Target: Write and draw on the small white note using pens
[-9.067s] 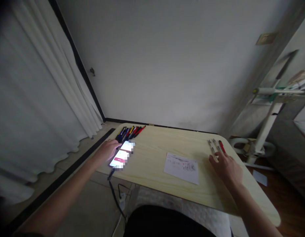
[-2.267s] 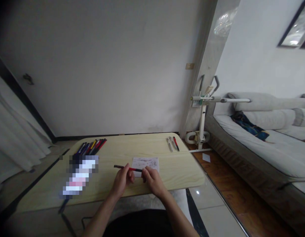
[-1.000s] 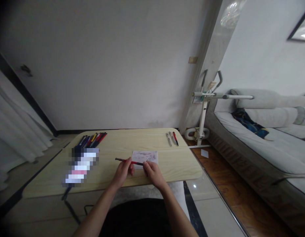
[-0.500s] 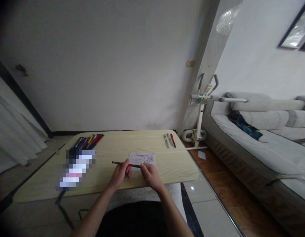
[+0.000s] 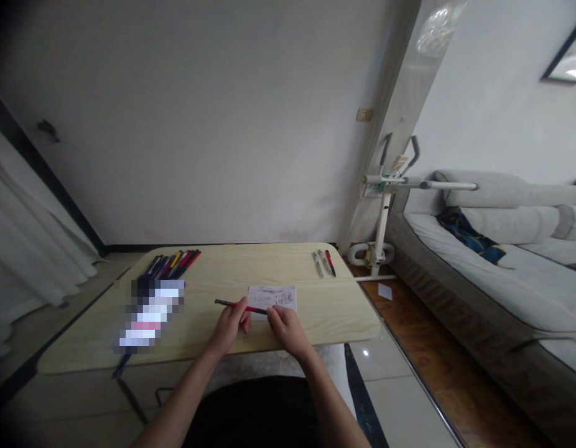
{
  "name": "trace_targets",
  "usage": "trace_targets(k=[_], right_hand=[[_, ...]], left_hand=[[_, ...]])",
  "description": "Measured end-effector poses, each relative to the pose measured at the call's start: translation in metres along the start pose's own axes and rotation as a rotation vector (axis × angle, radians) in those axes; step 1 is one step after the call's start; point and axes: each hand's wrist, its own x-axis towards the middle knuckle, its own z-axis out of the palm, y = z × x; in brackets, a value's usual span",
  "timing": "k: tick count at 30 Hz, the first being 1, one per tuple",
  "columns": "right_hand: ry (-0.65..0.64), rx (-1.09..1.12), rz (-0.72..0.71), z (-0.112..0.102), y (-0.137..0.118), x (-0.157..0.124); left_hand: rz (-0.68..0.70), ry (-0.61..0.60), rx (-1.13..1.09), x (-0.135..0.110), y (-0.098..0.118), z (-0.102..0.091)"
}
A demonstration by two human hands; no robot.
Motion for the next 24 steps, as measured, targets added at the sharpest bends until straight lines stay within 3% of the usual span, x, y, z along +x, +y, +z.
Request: trace_targets(k=[24], right_hand=[[0.03,-0.082,-0.045,0.0005,-0.0001,0.0007]], left_hand=[[-0.007,0.049,0.036,0.001,-0.0044,0.0009]])
